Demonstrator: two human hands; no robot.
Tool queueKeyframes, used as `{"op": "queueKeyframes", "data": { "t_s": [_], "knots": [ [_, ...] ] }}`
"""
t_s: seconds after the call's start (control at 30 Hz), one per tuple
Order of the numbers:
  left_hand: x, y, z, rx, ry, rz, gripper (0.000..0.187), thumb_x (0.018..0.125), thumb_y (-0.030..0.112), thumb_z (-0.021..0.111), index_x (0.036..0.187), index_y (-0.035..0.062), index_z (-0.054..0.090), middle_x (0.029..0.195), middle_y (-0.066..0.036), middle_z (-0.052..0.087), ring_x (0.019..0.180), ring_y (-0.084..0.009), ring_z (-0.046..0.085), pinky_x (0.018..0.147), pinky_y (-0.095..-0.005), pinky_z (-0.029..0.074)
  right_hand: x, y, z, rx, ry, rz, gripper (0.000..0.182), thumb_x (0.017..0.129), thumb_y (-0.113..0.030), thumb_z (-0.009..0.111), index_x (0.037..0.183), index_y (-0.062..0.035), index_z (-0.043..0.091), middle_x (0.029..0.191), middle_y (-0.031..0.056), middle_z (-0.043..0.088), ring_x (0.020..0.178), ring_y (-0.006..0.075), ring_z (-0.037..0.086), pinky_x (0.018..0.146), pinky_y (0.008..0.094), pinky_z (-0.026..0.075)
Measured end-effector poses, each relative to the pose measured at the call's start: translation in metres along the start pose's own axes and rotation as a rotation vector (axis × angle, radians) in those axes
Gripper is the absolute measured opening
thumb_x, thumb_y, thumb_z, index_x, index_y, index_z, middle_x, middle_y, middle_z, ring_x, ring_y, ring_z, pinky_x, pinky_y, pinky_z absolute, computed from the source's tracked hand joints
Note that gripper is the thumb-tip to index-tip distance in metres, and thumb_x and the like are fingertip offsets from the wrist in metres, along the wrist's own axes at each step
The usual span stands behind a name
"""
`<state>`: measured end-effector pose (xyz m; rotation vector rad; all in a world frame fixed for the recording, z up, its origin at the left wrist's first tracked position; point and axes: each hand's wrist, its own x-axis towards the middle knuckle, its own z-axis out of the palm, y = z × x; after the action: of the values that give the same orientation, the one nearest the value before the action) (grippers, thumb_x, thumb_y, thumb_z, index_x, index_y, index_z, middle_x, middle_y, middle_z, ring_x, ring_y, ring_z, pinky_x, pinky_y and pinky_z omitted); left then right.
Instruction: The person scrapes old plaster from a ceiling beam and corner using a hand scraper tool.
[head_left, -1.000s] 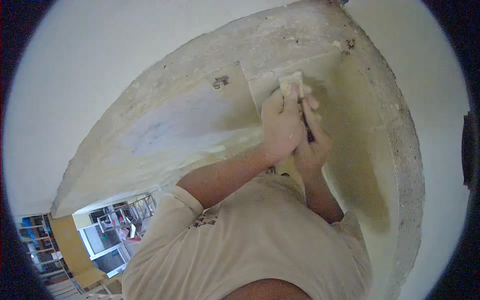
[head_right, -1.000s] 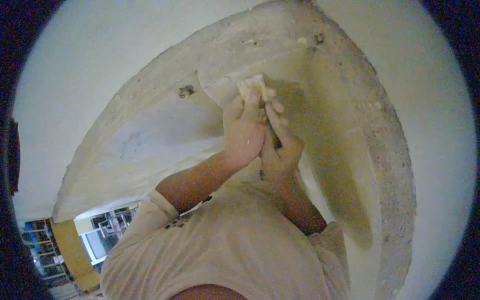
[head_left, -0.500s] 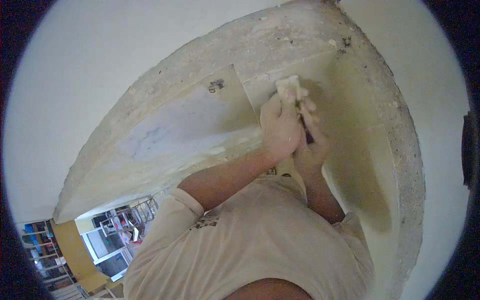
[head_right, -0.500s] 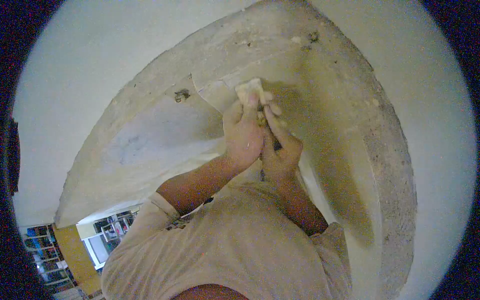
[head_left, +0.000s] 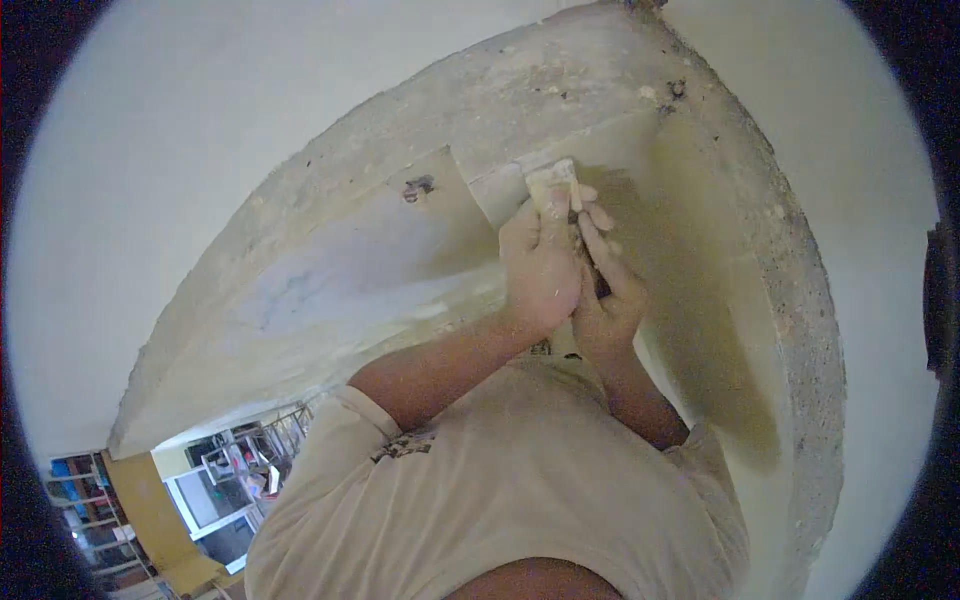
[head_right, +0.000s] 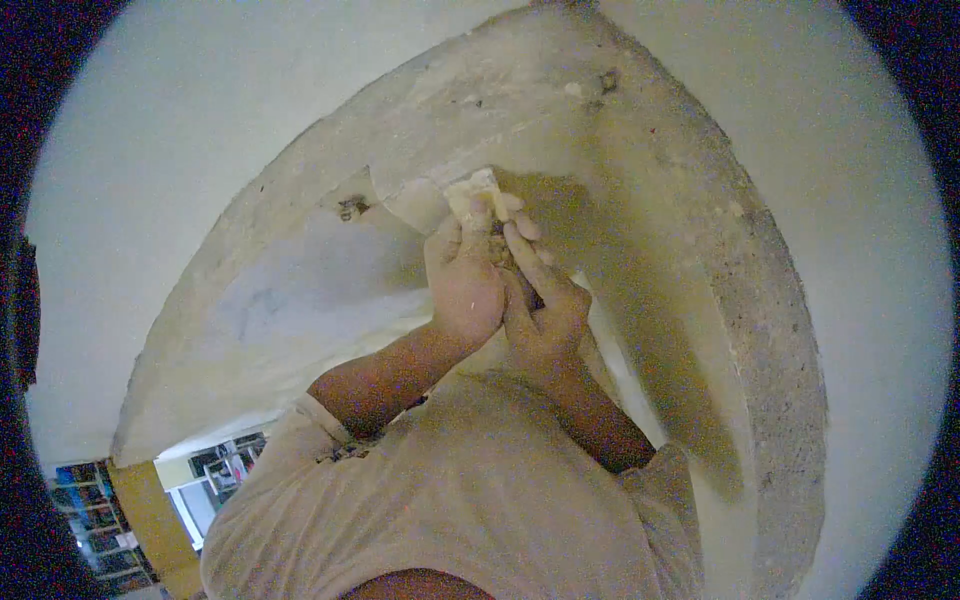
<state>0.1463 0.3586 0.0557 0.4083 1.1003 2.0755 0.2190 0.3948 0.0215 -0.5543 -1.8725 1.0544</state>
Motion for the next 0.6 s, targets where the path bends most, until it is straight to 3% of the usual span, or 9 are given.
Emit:
{"op": "queueKeyframes", "data": {
  "t_s": [0.1, 0.17, 0.3, 0.6],
  "knots": [
    [0.002, 0.017, 0.015, 0.076, 0.027, 0.065, 0.031, 0.092, 0.026, 0.035, 0.094, -0.0015, 0.049, 0.071, -0.008, 0.054, 0.057, -0.0152, 0.055, 0.052, -0.0256, 0.046, 0.010, -0.019, -0.002, 0.062, -0.021, 0.036, 0.033, 0.076, 0.000, 0.053, 0.109, 0.0002, 0.054, 0.107, 0.0188, 0.055, 0.094, 0.0242, 0.057, 0.077, 0.0300, 0.044],
    [-0.001, 0.014, 0.010, 0.088, 0.033, 0.060, 0.031, 0.092, 0.027, 0.034, 0.094, -0.0009, 0.049, 0.072, -0.009, 0.055, 0.059, -0.0165, 0.055, 0.054, -0.0277, 0.048, 0.010, -0.019, -0.002, 0.117, -0.033, 0.073, 0.032, 0.076, -0.001, 0.053, 0.108, 0.0010, 0.054, 0.107, 0.0195, 0.055, 0.095, 0.0249, 0.056, 0.078, 0.0311, 0.044],
    [-0.006, -0.008, -0.015, 0.041, -0.018, 0.059, 0.032, 0.092, 0.027, 0.035, 0.094, -0.0007, 0.050, 0.073, -0.009, 0.056, 0.061, -0.0175, 0.056, 0.057, -0.0292, 0.049, -0.016, 0.006, 0.009, 0.059, -0.040, -0.012, 0.035, 0.077, -0.003, 0.052, 0.112, 0.0009, 0.051, 0.108, 0.0195, 0.054, 0.092, 0.0264, 0.058, 0.076, 0.0311, 0.045],
    [-0.013, -0.009, -0.021, 0.163, 0.081, 0.062, 0.030, 0.092, 0.022, 0.035, 0.090, -0.0028, 0.052, 0.071, -0.008, 0.055, 0.059, -0.0129, 0.053, 0.055, -0.0250, 0.045, -0.020, 0.009, 0.014, -0.039, -0.007, -0.143, 0.036, 0.078, -0.005, 0.053, 0.113, -0.0008, 0.051, 0.110, 0.0197, 0.053, 0.094, 0.0289, 0.057, 0.074, 0.0310, 0.046]
  ]
}}
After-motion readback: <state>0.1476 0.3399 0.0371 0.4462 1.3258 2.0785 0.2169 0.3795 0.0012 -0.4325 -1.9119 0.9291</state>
